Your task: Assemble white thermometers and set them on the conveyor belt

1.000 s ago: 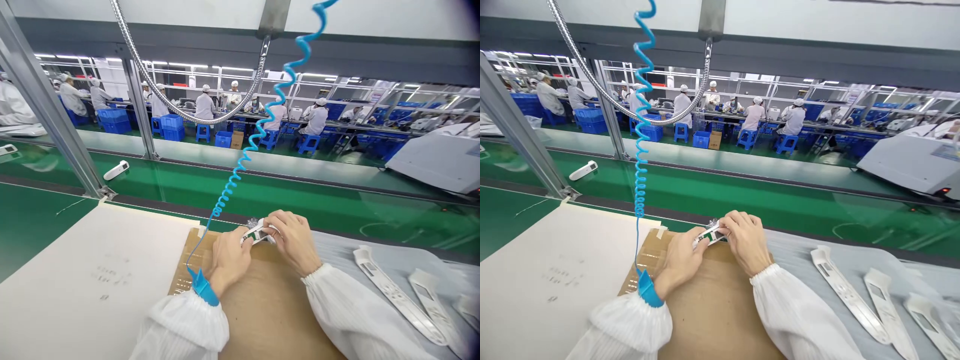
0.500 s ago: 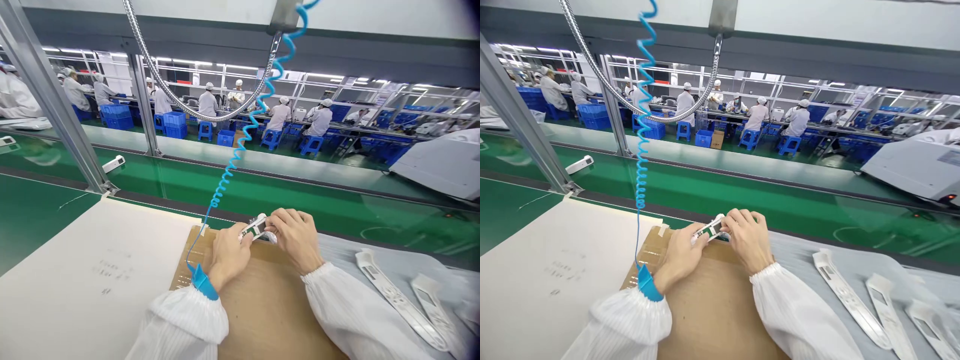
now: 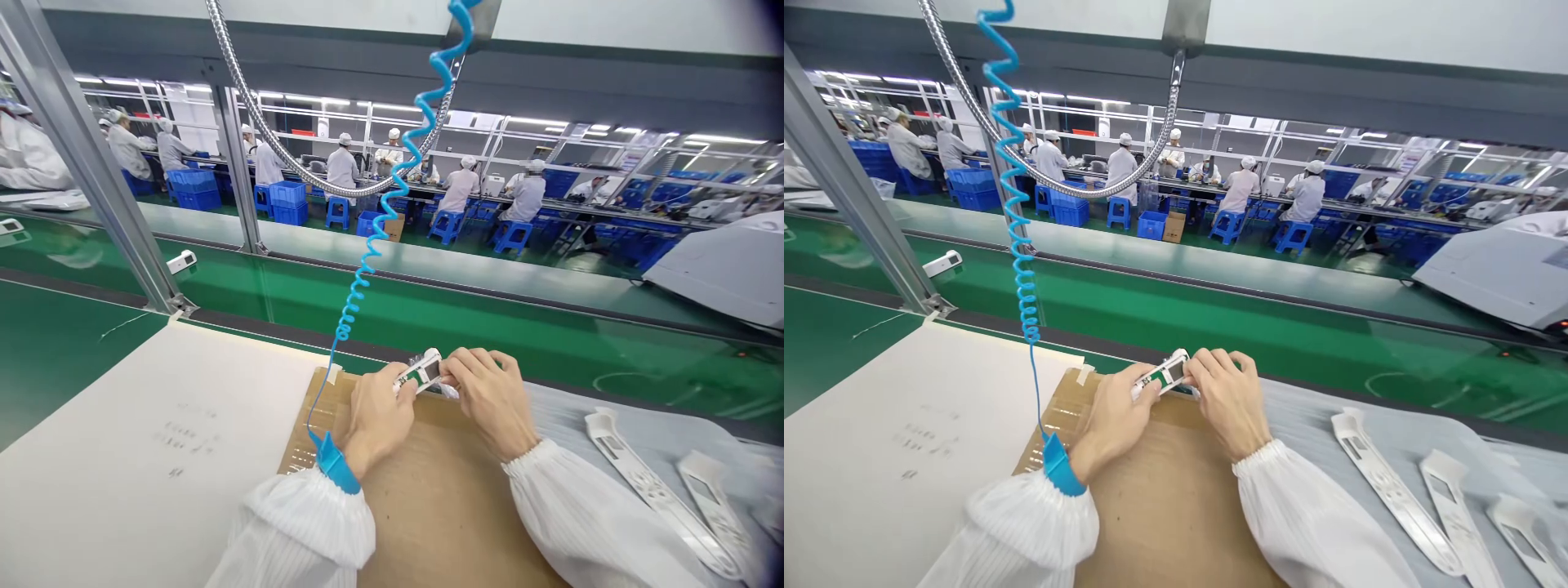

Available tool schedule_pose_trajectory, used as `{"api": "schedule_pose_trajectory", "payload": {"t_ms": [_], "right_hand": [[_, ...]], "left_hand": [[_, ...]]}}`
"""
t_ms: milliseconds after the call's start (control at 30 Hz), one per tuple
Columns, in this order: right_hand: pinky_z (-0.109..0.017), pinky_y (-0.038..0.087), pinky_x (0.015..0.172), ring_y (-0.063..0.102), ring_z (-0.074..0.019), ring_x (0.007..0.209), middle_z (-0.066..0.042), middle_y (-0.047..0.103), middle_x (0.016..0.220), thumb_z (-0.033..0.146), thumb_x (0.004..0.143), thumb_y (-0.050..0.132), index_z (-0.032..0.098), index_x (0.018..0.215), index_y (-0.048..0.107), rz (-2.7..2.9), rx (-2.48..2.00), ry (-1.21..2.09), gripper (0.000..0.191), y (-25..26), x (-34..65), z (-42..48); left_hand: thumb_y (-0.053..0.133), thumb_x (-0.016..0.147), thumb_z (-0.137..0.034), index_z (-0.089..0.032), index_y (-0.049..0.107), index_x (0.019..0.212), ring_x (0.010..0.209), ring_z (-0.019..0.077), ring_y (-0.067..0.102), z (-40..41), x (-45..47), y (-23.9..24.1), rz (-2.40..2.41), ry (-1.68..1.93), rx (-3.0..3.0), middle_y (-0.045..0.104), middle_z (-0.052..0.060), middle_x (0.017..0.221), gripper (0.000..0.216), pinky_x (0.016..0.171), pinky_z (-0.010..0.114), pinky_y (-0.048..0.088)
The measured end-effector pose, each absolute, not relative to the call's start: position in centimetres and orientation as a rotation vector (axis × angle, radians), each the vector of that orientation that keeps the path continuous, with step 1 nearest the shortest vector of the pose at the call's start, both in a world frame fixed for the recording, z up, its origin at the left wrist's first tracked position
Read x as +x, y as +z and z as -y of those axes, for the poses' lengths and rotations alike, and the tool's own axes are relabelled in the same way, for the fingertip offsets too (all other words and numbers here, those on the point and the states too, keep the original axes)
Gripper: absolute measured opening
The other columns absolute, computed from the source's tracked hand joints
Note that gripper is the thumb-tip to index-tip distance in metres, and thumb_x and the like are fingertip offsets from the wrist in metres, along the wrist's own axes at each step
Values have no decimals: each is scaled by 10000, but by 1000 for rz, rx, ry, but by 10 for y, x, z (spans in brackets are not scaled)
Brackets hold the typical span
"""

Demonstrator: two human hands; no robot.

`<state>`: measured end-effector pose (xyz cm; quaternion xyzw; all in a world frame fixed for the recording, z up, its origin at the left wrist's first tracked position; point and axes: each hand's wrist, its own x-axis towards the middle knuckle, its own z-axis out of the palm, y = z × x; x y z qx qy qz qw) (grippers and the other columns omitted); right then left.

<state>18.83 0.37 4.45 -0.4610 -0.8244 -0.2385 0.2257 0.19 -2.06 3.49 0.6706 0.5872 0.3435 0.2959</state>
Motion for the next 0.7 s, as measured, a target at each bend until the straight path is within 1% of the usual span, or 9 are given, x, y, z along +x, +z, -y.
{"api": "schedule_pose_trajectory", "payload": {"t_ms": [100,167,233,367,400,467,533,600,700], "right_hand": [[-336,305,762,549,-155,725,1,671,822,207,1011,466,215,831,584,2174,-1287,-564,215,41,189,-1],[-330,307,751,568,-157,747,-5,697,881,252,1015,476,223,897,607,2129,-1240,-565,178,42,190,-4],[-331,312,753,587,-163,773,1,712,894,263,1017,473,231,933,611,2146,-1166,-602,165,43,191,-10],[-349,320,758,580,-174,727,21,694,798,261,1022,435,235,839,594,2156,-1167,-616,243,36,193,-18],[-352,326,754,573,-175,710,21,686,786,279,1022,425,237,816,593,2145,-1210,-556,268,33,194,-17],[-346,349,721,571,-180,693,10,678,785,349,1010,423,241,797,596,2079,-1329,-319,295,26,194,-14],[-331,383,672,585,-193,701,-13,682,815,442,977,443,244,827,609,1948,-1458,-2,299,21,193,-10],[-329,423,660,605,-211,730,-32,688,846,510,937,461,242,863,615,1807,-1534,237,318,19,190,-7],[-355,453,693,612,-230,756,-42,684,845,530,899,453,239,841,600,1672,-1583,342,331,16,182,-7]], "left_hand": [[492,928,-306,-282,677,1107,877,222,672,20,1,36,-1600,919,1750,749,30,958,259,759,283,438],[503,919,-302,-283,674,1116,921,235,675,22,3,36,-1602,897,1801,750,32,995,262,782,293,439],[504,915,-305,-285,679,1109,943,251,679,24,5,35,-1594,878,1853,752,30,1013,261,789,305,438],[486,920,-310,-298,687,1091,945,284,688,24,5,34,-1617,871,1879,756,26,1021,265,761,329,429],[485,919,-310,-297,687,1088,946,289,688,25,5,34,-1625,871,1880,756,29,1026,264,755,333,426],[484,918,-310,-296,683,1090,938,292,688,25,5,35,-1632,878,1867,757,33,1013,263,744,335,418],[485,917,-308,-301,674,1110,934,288,685,26,5,35,-1623,900,1847,756,28,995,270,743,334,410],[485,916,-305,-302,668,1122,935,287,680,27,6,34,-1616,916,1837,754,26,995,276,743,334,403],[465,921,-295,-287,665,1103,913,287,677,27,8,31,-1619,922,1860,749,30,985,270,721,333,386]]}}
